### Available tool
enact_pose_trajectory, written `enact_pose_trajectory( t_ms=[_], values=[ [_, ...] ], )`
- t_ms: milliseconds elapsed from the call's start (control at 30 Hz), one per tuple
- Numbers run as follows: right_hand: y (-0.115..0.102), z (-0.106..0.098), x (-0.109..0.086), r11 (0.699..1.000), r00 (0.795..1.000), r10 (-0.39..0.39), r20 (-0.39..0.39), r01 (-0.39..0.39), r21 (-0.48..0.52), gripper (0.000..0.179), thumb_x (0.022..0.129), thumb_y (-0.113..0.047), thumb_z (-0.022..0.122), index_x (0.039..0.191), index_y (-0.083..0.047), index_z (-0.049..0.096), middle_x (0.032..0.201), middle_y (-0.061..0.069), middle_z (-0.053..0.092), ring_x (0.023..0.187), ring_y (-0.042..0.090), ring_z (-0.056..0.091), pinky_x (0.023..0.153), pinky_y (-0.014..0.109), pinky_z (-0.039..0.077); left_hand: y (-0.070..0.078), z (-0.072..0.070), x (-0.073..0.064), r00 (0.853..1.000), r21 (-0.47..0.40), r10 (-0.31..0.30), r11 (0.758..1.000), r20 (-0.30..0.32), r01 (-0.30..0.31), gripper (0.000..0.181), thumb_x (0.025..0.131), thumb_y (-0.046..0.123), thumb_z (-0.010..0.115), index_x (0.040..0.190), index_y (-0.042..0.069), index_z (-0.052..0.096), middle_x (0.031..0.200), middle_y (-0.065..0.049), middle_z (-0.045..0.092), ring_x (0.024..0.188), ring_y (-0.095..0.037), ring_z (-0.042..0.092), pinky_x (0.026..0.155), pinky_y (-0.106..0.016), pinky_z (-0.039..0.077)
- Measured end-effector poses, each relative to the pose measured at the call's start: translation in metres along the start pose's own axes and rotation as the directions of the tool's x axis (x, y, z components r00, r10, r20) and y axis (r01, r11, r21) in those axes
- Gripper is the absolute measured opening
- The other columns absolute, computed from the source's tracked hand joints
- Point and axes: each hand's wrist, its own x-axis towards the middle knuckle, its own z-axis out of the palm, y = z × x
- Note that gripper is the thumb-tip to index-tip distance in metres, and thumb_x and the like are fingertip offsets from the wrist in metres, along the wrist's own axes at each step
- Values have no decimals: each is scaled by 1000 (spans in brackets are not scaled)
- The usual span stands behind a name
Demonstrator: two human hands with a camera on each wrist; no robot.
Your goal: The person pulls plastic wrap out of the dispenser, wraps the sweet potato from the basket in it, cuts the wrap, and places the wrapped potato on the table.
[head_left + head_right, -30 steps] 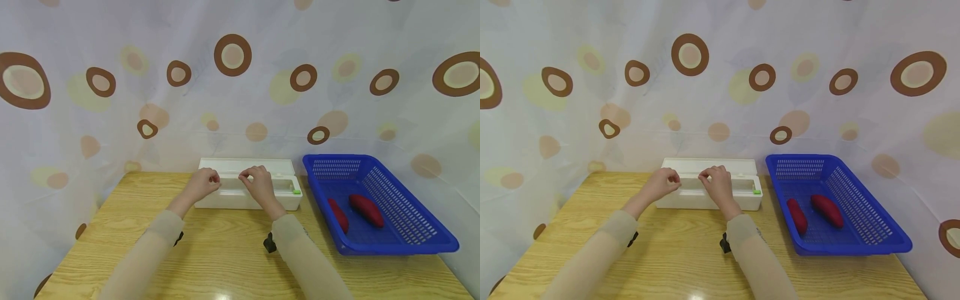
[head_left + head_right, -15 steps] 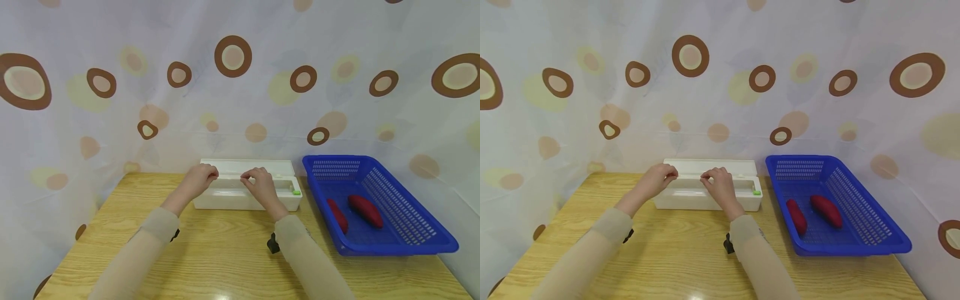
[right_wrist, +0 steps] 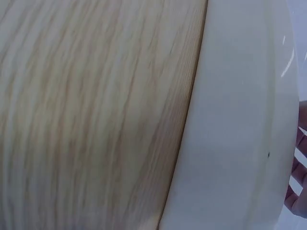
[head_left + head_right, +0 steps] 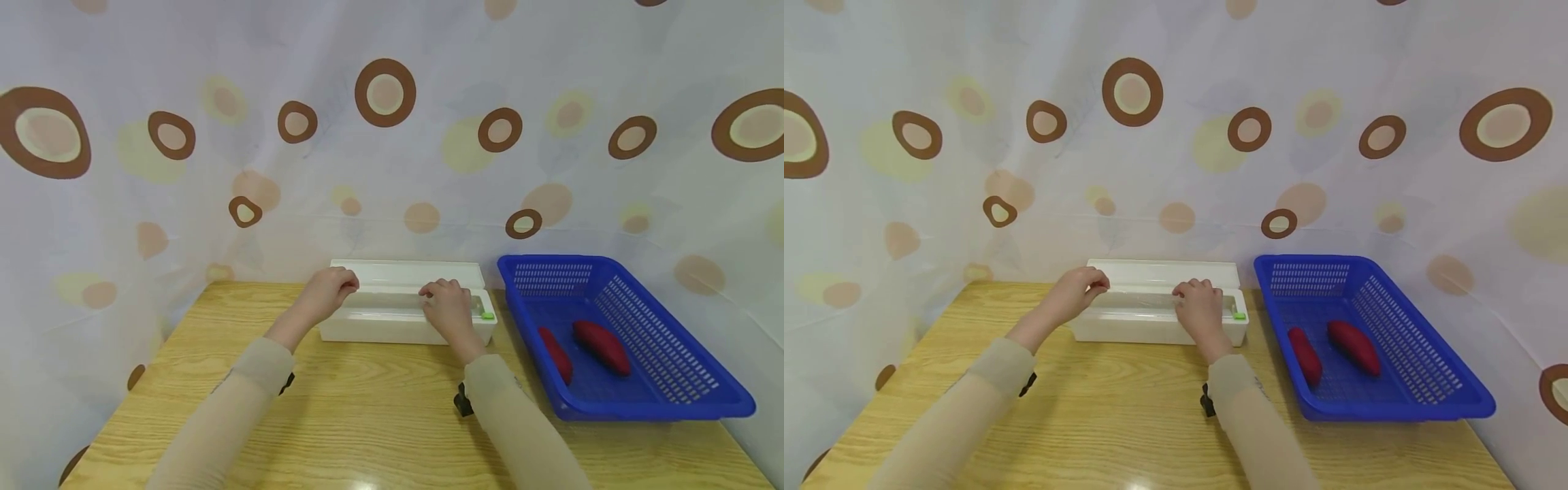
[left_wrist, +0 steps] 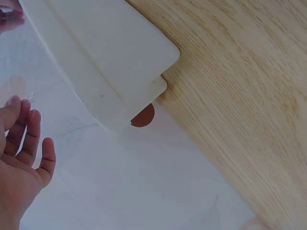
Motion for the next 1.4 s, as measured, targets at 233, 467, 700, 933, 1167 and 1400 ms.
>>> enact_pose_trajectory(
  t_ms=[233,467,700,933,1167,1400],
  values=[
    [23,-9,-4,997,995,75,-73,-75,2,12,80,-11,71,91,-14,72,92,5,67,92,31,56,83,53,41,-1,0,1,1000,-16,-10,1000,9,10,5,88,5,64,91,5,69,89,-7,68,84,-21,62,77,-34,51],
    [39,-16,-9,986,979,167,-120,-162,46,12,82,-18,71,91,-10,72,91,9,67,95,35,54,87,55,36,-1,-1,-2,999,-58,-37,998,38,39,5,89,7,64,92,7,68,93,-9,68,86,-20,62,78,-33,52],
    [45,-28,-16,984,970,175,-167,-167,61,13,78,-22,77,81,-10,73,85,11,69,93,36,52,85,55,33,-3,-1,-2,996,-82,-49,995,73,55,7,89,6,63,95,5,67,95,-12,67,87,-21,61,78,-34,52],
    [48,-38,-19,979,976,195,-95,-188,84,8,82,-19,74,85,-12,75,86,10,71,95,35,55,83,57,33,-8,-1,-1,995,-78,-66,994,71,72,7,88,5,64,94,4,67,94,-11,67,87,-22,61,78,-34,51],
    [49,-47,-23,983,980,184,-76,-182,38,13,83,-21,73,85,-9,74,84,12,70,93,38,56,80,56,38,-12,1,-4,994,-108,-77,990,79,85,9,88,2,63,96,1,67,96,-13,67,89,-24,61,79,-35,52],
    [47,-60,-27,983,982,184,-34,-184,11,18,84,-26,72,81,-8,71,76,10,67,83,35,56,78,55,38,-18,2,-11,987,-158,-104,980,125,124,10,90,1,61,98,2,67,97,-11,66,89,-21,60,80,-36,51]
  ],
)
